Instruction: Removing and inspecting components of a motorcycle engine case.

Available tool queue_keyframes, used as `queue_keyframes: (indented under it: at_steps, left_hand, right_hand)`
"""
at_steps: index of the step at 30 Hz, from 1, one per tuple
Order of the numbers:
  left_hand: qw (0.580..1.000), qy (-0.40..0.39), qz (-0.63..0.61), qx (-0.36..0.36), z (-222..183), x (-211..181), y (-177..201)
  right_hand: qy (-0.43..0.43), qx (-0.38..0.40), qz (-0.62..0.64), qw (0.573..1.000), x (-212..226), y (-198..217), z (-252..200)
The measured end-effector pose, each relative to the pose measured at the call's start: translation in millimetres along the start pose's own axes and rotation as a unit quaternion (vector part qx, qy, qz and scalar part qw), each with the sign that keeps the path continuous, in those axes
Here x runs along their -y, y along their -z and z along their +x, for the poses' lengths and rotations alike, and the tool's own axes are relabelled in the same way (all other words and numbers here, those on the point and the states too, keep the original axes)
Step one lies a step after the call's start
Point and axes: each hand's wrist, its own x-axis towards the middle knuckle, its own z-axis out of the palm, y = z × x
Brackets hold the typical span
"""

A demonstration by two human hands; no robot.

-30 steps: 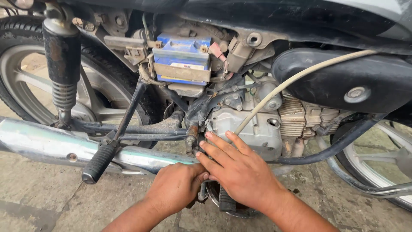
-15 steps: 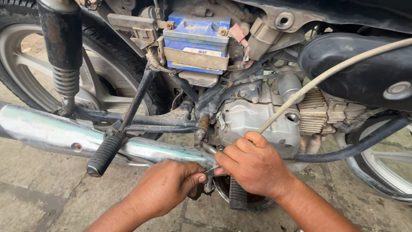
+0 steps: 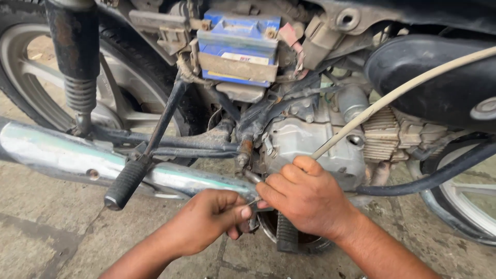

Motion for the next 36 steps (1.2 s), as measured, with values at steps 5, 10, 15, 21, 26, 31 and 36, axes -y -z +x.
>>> queue_keyframes:
  at_steps: [5, 10, 15, 21, 26, 31, 36]
  left_hand:
    - [0.999, 0.029, 0.016, -0.007, -1.0, 5.6, -5.0]
    - [0.998, 0.001, -0.033, -0.052, -1.8, 7.3, -8.2]
    - [0.998, 0.008, -0.035, -0.052, 1.7, 2.3, -15.2]
    - [0.997, 0.054, 0.037, -0.049, 2.0, -14.9, -17.6]
    - [0.984, 0.095, 0.147, -0.036, -2.0, -29.5, -12.3]
    - [0.976, 0.117, 0.182, -0.014, -7.1, -21.4, -6.0]
    - [0.987, 0.063, 0.149, -0.015, -7.1, -8.5, -13.1]
  right_hand:
    - [0.005, -0.013, -0.004, 1.0, -0.9, 1.9, -3.5]
    - [-0.035, -0.008, -0.002, 0.999, 10.0, -2.8, -3.1]
    - [-0.032, -0.017, -0.018, 0.999, 10.7, 0.9, -8.8]
    - [-0.024, -0.004, -0.022, 0.999, 6.6, -1.7, -14.7]
    - [0.0, -0.001, -0.005, 1.0, 0.6, 0.3, -20.2]
    - [0.011, 0.009, -0.007, 1.0, 3.1, -4.4, -24.5]
    - [-0.017, 0.017, -0.01, 1.0, 14.8, 0.2, -17.3]
